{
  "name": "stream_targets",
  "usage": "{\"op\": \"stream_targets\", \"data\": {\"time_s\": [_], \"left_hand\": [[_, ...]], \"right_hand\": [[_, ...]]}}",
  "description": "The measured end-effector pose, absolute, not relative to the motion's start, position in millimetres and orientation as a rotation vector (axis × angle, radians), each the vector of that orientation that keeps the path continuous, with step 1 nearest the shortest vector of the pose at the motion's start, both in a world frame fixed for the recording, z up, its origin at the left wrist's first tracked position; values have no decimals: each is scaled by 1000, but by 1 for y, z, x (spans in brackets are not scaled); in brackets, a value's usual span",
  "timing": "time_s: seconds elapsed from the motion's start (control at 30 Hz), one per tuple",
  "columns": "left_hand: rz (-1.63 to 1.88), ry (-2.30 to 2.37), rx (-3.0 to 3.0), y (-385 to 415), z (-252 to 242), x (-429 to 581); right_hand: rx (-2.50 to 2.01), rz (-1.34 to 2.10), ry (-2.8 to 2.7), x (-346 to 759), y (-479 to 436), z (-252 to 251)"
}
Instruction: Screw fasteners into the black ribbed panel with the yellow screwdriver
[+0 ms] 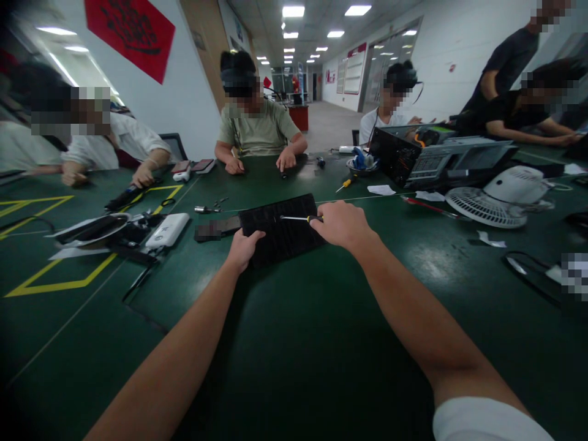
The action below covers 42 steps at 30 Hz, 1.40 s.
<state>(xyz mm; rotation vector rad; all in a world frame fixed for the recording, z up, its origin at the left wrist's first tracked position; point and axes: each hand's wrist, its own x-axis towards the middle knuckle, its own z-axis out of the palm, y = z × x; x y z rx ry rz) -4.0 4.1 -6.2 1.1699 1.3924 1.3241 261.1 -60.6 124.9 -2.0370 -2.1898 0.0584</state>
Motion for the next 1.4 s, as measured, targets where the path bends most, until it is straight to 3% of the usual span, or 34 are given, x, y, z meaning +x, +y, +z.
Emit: {"op": "stream_targets", "data": {"time_s": [1.4], "left_hand": [[1326,1386,1136,3,-4,-3]], "right_hand": [[-1992,86,-2173,270,-52,118]]}}
